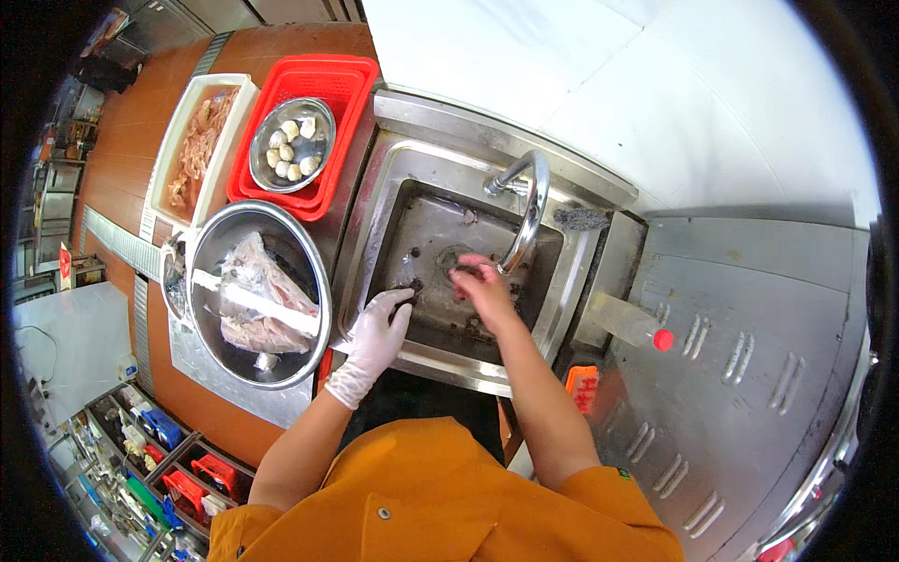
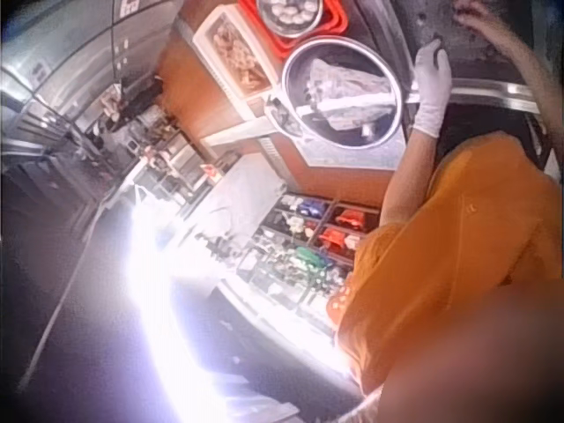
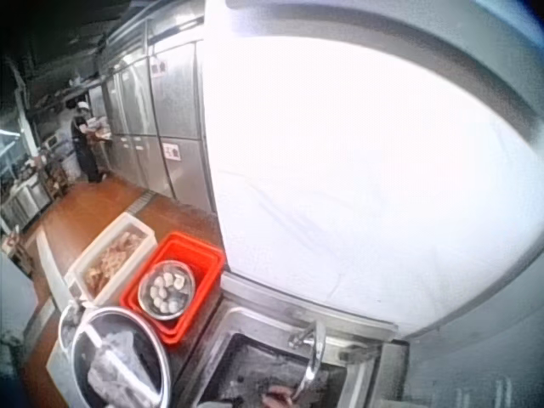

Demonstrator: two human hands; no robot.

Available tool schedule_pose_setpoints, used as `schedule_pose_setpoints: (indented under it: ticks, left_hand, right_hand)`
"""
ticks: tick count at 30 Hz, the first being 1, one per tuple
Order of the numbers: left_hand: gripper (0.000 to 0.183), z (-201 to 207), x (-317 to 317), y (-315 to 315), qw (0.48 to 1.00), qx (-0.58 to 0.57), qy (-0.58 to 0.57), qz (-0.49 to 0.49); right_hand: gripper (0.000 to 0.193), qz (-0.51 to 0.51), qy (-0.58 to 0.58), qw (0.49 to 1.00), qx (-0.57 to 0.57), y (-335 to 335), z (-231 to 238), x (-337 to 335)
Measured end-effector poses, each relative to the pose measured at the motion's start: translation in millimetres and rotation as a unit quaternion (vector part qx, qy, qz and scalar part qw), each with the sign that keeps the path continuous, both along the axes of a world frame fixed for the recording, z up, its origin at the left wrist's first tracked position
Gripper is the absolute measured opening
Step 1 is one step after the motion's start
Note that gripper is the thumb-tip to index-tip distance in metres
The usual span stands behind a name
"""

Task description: The person walks to a sink carrying two bowls, then repeatedly picks up small brown mushrooms, peels off their outer layers by hand, rinses them under running water, and places the cleaned mushrooms into a metal bowl. The person continues this process for several mushrooms and finishes by rinsing the sink.

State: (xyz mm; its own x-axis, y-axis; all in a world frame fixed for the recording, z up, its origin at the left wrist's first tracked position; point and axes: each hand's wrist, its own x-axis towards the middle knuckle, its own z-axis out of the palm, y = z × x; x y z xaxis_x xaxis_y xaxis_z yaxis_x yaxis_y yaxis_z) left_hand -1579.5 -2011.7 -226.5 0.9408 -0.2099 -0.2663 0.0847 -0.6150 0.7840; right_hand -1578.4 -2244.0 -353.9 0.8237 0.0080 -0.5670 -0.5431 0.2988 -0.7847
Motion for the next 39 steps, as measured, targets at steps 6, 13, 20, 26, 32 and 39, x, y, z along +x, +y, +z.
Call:
schedule_pose_setpoints:
  ticks: [6,13,20,26,32,39]
  left_hand:
    - [0.043,28.0,15.9,-50.1,0.983,-0.17,0.071,-0.005]
    - [0.051,51.4,17.3,-93.4,0.988,-0.151,-0.011,-0.038]
    - [0.052,59.3,13.3,-107.6,0.988,-0.112,-0.108,0.001]
    - [0.037,61.8,30.8,-88.9,0.987,-0.157,0.017,0.004]
    - [0.044,64.6,29.5,-88.8,0.984,-0.152,0.083,-0.039]
    - [0.045,69.0,30.1,-93.9,0.989,-0.101,0.046,-0.099]
  right_hand:
    - [0.018,-0.107,-0.045,0.988,0.102,-7.6,123.4,13.4]
    - [0.01,-0.216,-0.017,0.969,0.116,-3.0,144.7,-0.4]
    - [0.03,-0.173,-0.016,0.959,0.225,-11.3,157.0,-4.9]
    - [0.038,-0.118,-0.055,0.98,0.148,-15.7,161.9,-20.8]
    - [0.032,-0.114,-0.041,0.991,0.058,-24.6,154.4,-28.4]
    - [0.038,-0.05,-0.045,0.998,-0.017,-38.7,156.0,-28.6]
